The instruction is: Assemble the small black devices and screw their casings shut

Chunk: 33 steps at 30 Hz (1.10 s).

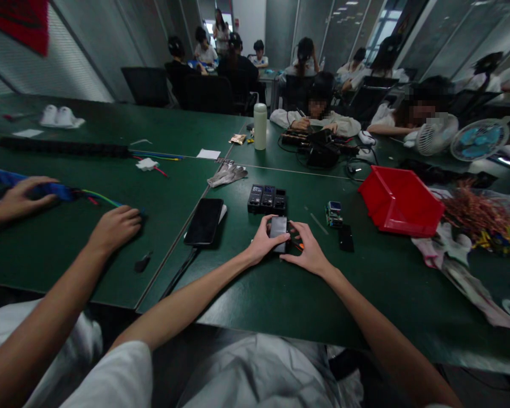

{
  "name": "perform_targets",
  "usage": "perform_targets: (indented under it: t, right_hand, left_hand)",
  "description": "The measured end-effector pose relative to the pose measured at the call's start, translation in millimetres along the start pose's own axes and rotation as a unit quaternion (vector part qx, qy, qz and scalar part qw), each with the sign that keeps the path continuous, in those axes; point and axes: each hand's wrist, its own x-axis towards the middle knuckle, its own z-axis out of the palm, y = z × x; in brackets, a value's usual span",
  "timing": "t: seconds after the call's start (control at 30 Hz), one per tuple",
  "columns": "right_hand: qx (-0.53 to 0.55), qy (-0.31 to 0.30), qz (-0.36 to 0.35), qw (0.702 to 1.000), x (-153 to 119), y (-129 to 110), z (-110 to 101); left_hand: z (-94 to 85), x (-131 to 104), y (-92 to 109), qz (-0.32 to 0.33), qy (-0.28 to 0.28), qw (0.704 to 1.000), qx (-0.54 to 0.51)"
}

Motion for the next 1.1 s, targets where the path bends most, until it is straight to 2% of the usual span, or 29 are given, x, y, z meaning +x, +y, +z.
perform_targets:
  t: [0.17,0.47,0.67,0.83,1.1]
  right_hand:
    - [0.027,0.01,-0.002,1.0,0.3,0.6,-0.8]
    - [-0.002,0.03,0.021,0.999,-0.6,-0.6,0.3]
    - [0.026,0.023,0.01,0.999,-1.6,-1.0,0.9]
    - [0.044,0.013,-0.004,0.999,-1.6,-0.7,0.2]
    - [0.026,0.027,0.008,0.999,-0.8,0.7,1.9]
  left_hand:
    - [0.8,-1.3,0.0,0.017,-0.016,1.0,0.018]
    - [-1.1,0.2,-3.3,0.023,-0.054,0.998,0.0]
    - [-0.2,1.2,0.6,0.006,-0.038,0.999,-0.018]
    - [0.5,2.5,1.8,-0.031,-0.059,0.996,-0.062]
    - [-0.4,3.7,-7.0,0.003,-0.02,1.0,-0.008]
